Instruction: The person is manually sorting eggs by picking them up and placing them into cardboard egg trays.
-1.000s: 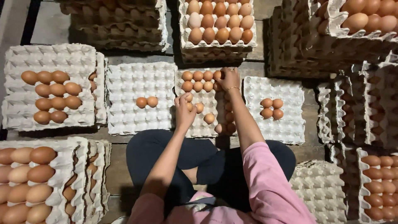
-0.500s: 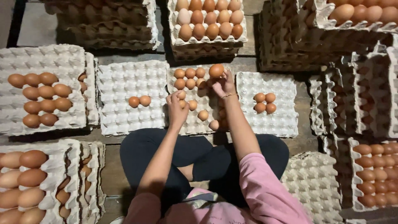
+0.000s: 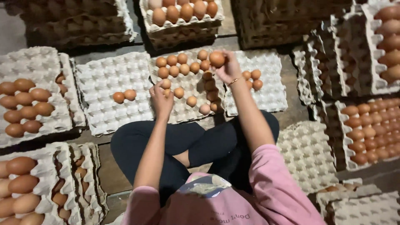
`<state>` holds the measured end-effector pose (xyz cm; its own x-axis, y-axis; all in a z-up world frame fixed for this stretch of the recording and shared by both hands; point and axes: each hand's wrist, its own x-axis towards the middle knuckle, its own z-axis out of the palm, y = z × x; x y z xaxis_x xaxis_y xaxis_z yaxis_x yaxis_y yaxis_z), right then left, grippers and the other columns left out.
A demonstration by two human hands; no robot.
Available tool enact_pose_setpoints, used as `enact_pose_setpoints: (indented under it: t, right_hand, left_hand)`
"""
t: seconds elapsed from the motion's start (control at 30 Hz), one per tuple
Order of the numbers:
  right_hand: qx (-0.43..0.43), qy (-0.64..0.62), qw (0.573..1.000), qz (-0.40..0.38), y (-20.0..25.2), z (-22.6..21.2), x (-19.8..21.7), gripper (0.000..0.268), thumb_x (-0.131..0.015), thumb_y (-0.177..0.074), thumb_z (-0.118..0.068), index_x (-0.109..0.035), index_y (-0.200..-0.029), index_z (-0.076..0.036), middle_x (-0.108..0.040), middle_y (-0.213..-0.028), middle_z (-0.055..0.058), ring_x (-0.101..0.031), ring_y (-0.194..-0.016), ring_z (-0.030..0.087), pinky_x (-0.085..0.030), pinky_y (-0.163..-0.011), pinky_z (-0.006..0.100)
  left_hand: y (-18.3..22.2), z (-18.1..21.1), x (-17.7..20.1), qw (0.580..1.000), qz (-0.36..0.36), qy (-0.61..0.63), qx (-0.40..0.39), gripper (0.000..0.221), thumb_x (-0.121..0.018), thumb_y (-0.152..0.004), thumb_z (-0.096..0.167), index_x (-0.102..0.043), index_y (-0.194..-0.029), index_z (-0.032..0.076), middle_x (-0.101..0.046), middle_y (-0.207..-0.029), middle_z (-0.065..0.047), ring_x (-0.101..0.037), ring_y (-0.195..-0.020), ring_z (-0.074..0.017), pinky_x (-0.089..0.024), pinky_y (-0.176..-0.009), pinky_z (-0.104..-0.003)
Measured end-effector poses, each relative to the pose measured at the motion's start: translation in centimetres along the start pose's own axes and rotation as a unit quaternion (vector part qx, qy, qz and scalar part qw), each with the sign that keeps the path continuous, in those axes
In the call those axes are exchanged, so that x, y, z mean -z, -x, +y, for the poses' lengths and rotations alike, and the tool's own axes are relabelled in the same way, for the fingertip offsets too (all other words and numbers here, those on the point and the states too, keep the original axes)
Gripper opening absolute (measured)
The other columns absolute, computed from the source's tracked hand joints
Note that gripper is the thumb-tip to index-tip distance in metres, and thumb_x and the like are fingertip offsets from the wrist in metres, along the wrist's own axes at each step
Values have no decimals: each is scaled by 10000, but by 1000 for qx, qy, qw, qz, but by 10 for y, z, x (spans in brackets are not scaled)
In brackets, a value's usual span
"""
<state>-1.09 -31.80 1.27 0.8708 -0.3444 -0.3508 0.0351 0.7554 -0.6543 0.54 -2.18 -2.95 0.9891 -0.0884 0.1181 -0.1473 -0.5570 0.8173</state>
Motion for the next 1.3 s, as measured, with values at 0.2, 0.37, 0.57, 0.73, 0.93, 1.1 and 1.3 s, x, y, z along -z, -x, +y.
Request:
enact_pose_setpoints:
  t: [0.2, 0.37, 0.57, 0.73, 0.93, 1.1, 1.3]
  right_hand:
    - [85, 222, 965, 113, 57, -95, 62, 407, -763, -792, -146, -649, -1182, -162, -562, -998, 53, -556, -810, 121, -394, -533, 176]
    - [144, 371, 901, 173, 83, -89, 194, 575, -890, -742, -185, -587, -1216, -65, -561, -1110, 125, -585, -1033, 267, -586, -822, 364]
    - [136, 522, 808, 238, 96, -55, 274, 545, -962, -621, -209, -659, -1064, -122, -682, -987, 84, -657, -931, 224, -572, -764, 346]
    - [154, 584, 769, 208, 127, -49, 228, 478, -917, -637, -77, -673, -1048, -105, -703, -991, 112, -696, -920, 273, -592, -755, 339]
    - [240, 668, 684, 168, 123, -31, 242, 514, -941, -600, -53, -684, -1044, -16, -604, -981, 154, -681, -893, 361, -624, -707, 335]
    - [285, 775, 533, 187, 148, -40, 198, 866, -922, -620, -413, -572, -1317, -37, -595, -1166, 295, -548, -1131, 499, -473, -964, 576]
    - [-64, 759, 579, 290, 195, -19, 150, 1153, -826, -703, -178, -70, -1573, -185, -17, -1612, 241, 1, -1470, 475, -166, -1194, 620]
  left_hand:
    - [5, 9, 11, 999, -21, 38, 0, 459, -678, -789, 182, -557, -1232, 184, -483, -1209, -108, -660, -942, -281, -533, -817, -393]
    - [2, -4, 3, 999, -40, 1, 30, 525, -748, -758, 177, -568, -1252, 189, -477, -1231, -129, -696, -922, -341, -577, -804, -434]
    - [7, 12, 12, 999, -43, 6, 18, 512, -757, -779, 149, -565, -1253, 138, -453, -1239, -146, -664, -1029, -357, -561, -853, -444]
    - [7, 6, 13, 999, -44, 6, 20, 500, -754, -793, 164, -561, -1254, 152, -431, -1251, -116, -640, -1089, -326, -533, -909, -431]
    - [2, -12, 2, 998, -59, -10, 19, 517, -765, -789, 163, -557, -1262, 137, -421, -1255, -123, -636, -1083, -325, -529, -913, -443]
    - [3, 6, 10, 998, -62, 20, 2, 489, -744, -803, 92, -544, -1247, 51, -418, -1229, -211, -613, -1072, -424, -527, -909, -448]
    - [4, 1, 6, 998, -67, 18, 13, 509, -744, -770, 75, -543, -1235, 22, -417, -1219, -232, -617, -1060, -431, -530, -912, -448]
